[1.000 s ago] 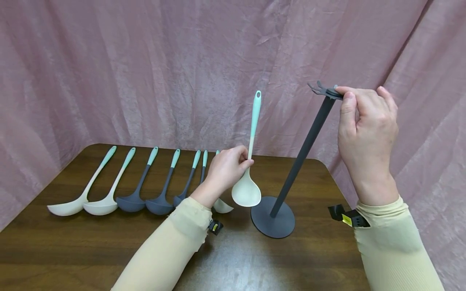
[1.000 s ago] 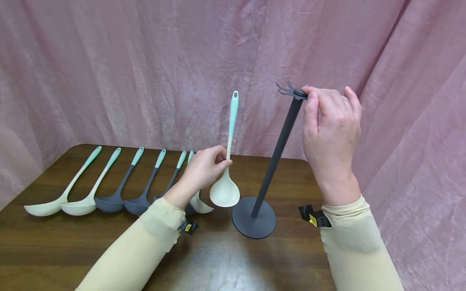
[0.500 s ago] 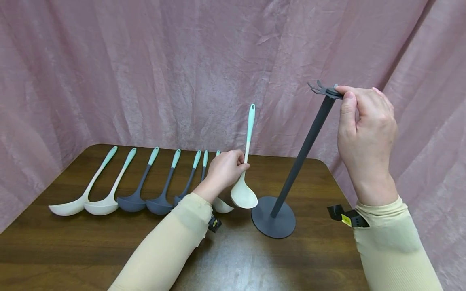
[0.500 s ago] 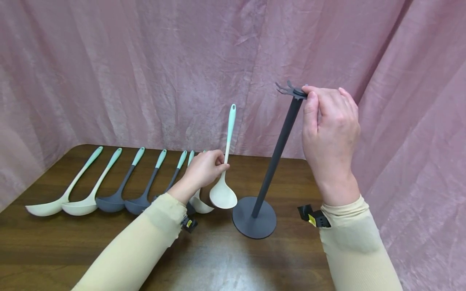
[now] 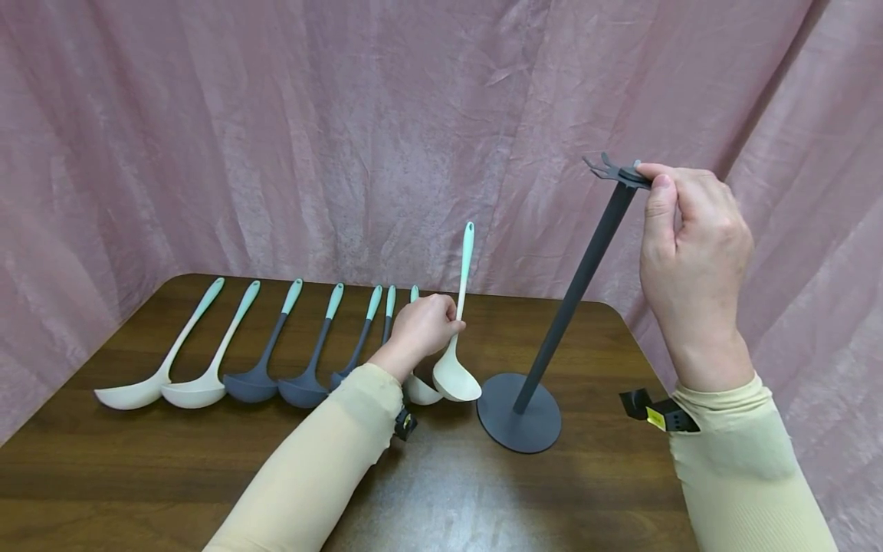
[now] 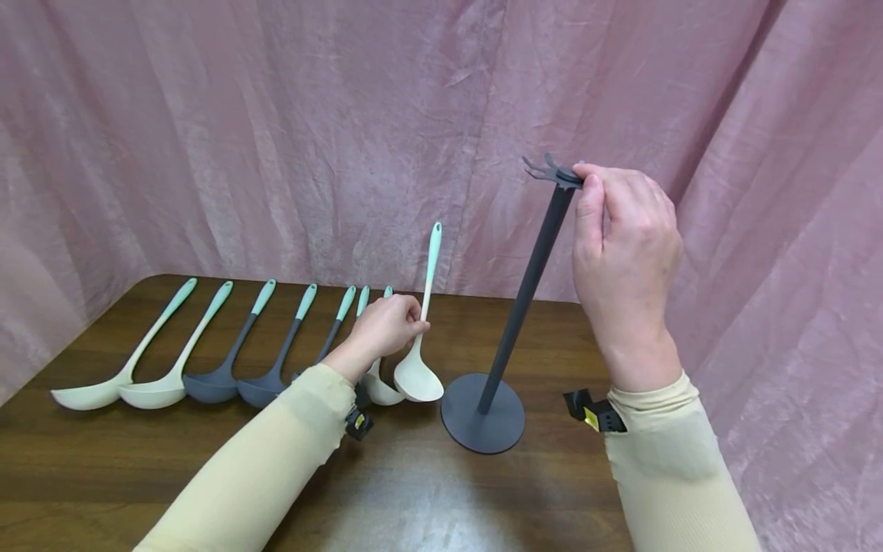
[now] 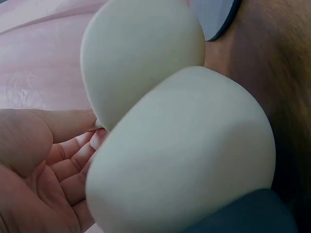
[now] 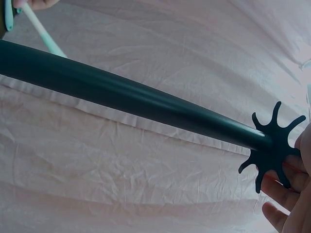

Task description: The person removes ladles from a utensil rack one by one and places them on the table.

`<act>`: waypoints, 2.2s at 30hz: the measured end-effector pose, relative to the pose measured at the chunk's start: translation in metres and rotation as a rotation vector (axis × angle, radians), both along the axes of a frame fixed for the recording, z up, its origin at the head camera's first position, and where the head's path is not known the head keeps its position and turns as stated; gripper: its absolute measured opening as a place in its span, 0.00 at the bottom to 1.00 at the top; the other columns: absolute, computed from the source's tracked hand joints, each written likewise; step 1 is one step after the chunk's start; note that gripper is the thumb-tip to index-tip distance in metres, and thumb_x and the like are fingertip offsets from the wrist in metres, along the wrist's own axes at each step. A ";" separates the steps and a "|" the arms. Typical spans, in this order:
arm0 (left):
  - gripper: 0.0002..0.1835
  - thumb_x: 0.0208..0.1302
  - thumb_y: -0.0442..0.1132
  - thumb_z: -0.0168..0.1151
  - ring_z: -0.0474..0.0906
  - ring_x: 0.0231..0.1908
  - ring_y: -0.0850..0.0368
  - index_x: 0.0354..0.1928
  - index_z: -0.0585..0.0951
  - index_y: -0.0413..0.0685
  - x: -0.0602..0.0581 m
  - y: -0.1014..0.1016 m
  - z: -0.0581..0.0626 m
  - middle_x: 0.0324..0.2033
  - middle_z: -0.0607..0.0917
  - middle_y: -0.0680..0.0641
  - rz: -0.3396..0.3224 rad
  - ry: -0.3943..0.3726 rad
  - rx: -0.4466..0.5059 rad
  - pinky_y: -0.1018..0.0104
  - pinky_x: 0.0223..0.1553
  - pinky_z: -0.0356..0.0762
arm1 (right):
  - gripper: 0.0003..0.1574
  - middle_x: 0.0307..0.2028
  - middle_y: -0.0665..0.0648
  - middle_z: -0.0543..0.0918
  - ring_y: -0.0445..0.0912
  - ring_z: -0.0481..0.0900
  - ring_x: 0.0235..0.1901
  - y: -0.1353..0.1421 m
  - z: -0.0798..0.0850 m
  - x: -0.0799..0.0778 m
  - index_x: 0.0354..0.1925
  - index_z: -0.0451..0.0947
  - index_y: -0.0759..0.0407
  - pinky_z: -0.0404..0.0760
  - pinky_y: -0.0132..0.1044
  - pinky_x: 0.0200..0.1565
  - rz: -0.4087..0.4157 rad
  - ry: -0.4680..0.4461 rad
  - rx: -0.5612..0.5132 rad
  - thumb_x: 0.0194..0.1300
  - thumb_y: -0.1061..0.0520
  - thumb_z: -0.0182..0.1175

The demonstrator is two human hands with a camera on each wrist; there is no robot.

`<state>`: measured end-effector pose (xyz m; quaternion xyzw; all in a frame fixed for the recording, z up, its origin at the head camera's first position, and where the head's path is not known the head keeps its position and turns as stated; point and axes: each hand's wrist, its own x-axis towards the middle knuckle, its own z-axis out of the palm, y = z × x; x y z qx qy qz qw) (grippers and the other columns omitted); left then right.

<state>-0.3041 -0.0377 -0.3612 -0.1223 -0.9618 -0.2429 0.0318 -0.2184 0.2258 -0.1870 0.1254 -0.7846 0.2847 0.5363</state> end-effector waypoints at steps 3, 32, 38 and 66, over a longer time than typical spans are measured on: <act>0.14 0.79 0.49 0.71 0.77 0.26 0.56 0.35 0.83 0.51 -0.002 0.000 -0.002 0.29 0.84 0.53 0.006 -0.027 -0.004 0.62 0.29 0.71 | 0.24 0.53 0.54 0.93 0.56 0.86 0.57 -0.001 0.000 -0.001 0.56 0.93 0.56 0.75 0.40 0.57 -0.004 -0.006 -0.015 0.87 0.50 0.51; 0.24 0.80 0.48 0.69 0.81 0.21 0.55 0.21 0.87 0.50 -0.019 -0.003 -0.022 0.14 0.83 0.53 0.008 -0.196 -0.130 0.59 0.26 0.74 | 0.24 0.51 0.58 0.93 0.59 0.86 0.55 -0.002 0.001 -0.002 0.56 0.92 0.60 0.76 0.45 0.59 0.008 0.019 -0.001 0.86 0.51 0.52; 0.25 0.80 0.49 0.69 0.80 0.22 0.55 0.20 0.86 0.51 -0.020 -0.004 -0.025 0.14 0.82 0.53 0.003 -0.203 -0.163 0.59 0.28 0.75 | 0.24 0.51 0.58 0.93 0.58 0.86 0.55 -0.003 0.001 -0.002 0.56 0.93 0.59 0.76 0.45 0.58 -0.005 0.013 -0.003 0.87 0.51 0.51; 0.25 0.81 0.51 0.67 0.82 0.25 0.53 0.23 0.85 0.50 -0.015 -0.001 -0.032 0.16 0.83 0.51 0.012 -0.223 -0.250 0.56 0.34 0.80 | 0.24 0.50 0.59 0.93 0.59 0.86 0.53 -0.005 -0.001 0.000 0.55 0.93 0.58 0.74 0.41 0.59 -0.008 0.014 -0.024 0.86 0.52 0.51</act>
